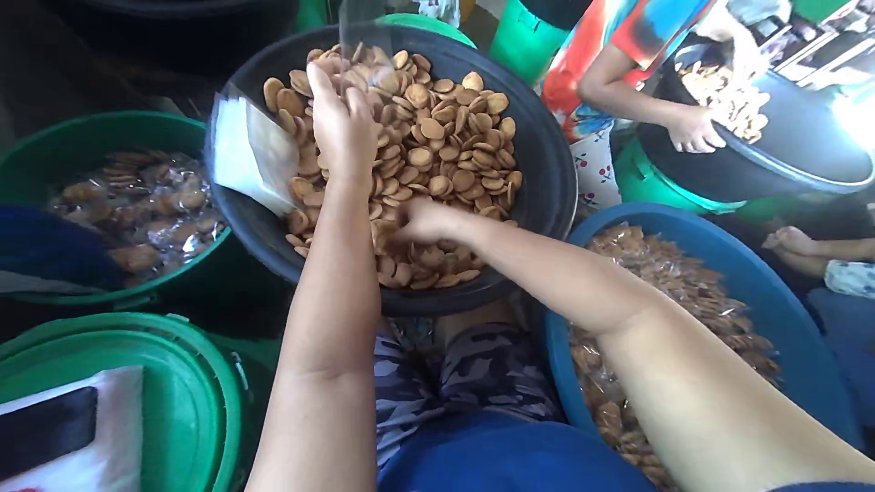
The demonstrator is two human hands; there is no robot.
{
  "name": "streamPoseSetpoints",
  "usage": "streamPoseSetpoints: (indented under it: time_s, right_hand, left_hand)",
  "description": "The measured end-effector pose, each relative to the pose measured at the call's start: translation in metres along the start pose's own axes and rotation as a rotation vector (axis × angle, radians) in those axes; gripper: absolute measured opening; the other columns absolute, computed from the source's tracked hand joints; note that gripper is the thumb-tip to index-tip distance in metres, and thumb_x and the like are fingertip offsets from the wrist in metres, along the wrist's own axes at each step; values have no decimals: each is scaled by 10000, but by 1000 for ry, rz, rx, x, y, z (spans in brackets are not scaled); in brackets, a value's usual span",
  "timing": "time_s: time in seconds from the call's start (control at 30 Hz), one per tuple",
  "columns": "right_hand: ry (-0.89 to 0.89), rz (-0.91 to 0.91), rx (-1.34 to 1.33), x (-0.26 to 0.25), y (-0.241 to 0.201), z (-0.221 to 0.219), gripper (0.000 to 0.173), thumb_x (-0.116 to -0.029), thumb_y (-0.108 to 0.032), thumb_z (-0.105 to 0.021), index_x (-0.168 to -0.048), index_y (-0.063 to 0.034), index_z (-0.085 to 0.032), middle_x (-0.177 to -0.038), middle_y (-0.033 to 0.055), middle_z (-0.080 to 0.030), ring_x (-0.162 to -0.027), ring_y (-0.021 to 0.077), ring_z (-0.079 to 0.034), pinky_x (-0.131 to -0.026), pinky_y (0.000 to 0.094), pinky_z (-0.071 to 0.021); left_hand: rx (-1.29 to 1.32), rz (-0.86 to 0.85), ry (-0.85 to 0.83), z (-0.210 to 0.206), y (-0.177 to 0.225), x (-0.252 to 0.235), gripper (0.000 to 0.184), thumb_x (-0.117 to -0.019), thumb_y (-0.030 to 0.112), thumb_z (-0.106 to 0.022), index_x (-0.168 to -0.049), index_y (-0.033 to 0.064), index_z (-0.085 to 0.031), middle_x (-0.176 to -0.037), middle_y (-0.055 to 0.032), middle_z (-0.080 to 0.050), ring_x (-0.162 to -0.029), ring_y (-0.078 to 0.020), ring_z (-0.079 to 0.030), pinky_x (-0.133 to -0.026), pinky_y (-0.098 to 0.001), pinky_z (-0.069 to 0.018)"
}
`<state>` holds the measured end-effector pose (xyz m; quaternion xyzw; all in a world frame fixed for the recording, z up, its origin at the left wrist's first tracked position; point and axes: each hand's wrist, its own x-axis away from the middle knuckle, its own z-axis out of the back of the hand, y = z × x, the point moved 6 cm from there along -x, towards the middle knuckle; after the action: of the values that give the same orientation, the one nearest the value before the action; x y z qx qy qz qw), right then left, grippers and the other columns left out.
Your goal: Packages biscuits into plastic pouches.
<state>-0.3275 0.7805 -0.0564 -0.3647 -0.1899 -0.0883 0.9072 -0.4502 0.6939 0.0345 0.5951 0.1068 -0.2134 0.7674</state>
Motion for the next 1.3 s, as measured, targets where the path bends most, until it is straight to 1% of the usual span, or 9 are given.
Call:
streamPoseSetpoints:
  time_s: [0.1,0.3,0.37,0.47,0.6,0.7,0.83,0.97,1.3]
  right_hand:
    - [-119,-137,-214,19,12,30,392,-987,-312,-696,-1204,12,-656,-1003,171,-713,-799,247,-720,-761,421,-623]
    - [-211,-362,-121,29,58,16,570,-997,-466,-645,-1338,-18,-564,-1086,214,-681,-841,303,-692,-771,487,-587]
    - [-186,-280,-7,26,58,15,547,-974,-493,-669,-1253,-24,-633,-1039,187,-699,-865,289,-691,-803,500,-574]
    - [-97,27,3,29,42,8,386,-885,-289,-814,-1133,-13,-707,-1005,169,-708,-921,287,-683,-867,537,-549]
    - [-63,203,-34,34,36,7,374,-857,-210,-825,-1140,-3,-694,-1006,156,-710,-904,251,-693,-863,484,-570]
    - [128,70,-320,33,55,41,365,-967,-216,-709,-1230,30,-651,-1117,189,-696,-1012,259,-686,-944,477,-556]
    - [620,44,-781,36,93,98,421,-1017,-361,-527,-1248,-26,-632,-1178,129,-676,-1057,224,-672,-895,440,-582]
    - [890,212,-899,50,93,118,408,-1074,-325,-478,-1278,18,-566,-1159,143,-655,-1001,205,-683,-870,377,-597]
    - [655,70,-1008,43,91,105,394,-1077,-317,-476,-1313,-15,-569,-1203,139,-661,-968,217,-695,-832,386,-601]
  left_hand:
    - [134,16,82,0,-4,0,386,-990,104,-358,-1350,6,-456,-1000,-96,-636,-783,-162,-641,-691,-367,-554]
    - [-82,105,-127,-12,0,3,427,-1114,395,-386,-1266,91,-644,-1032,-104,-696,-939,-228,-680,-881,-491,-533]
    - [-152,78,-213,-18,-1,3,390,-1103,370,-449,-1223,117,-720,-1085,-78,-749,-972,-199,-728,-921,-464,-574]
    - [-142,47,-331,-26,3,6,379,-1067,79,-455,-1426,69,-578,-1261,-128,-686,-1147,-213,-671,-1037,-402,-522]
    - [-197,137,-335,-30,2,8,311,-1101,136,-392,-1301,-16,-575,-1129,-197,-673,-1027,-300,-673,-931,-485,-536]
    - [-302,196,-365,-31,0,12,567,-1136,406,-293,-1169,-36,-646,-1100,-239,-674,-1065,-379,-663,-952,-595,-491]
    - [-332,134,-545,-44,3,18,403,-1132,246,-345,-1297,-20,-599,-1253,-234,-646,-1200,-357,-623,-1057,-545,-461]
    - [-421,-1,-892,-76,-3,44,436,-1080,363,-522,-1114,-39,-684,-1083,-253,-684,-1052,-416,-663,-952,-656,-490]
    - [-323,108,-1087,-78,10,62,299,-1105,151,-454,-1326,20,-608,-1109,-127,-689,-909,-180,-679,-862,-390,-565]
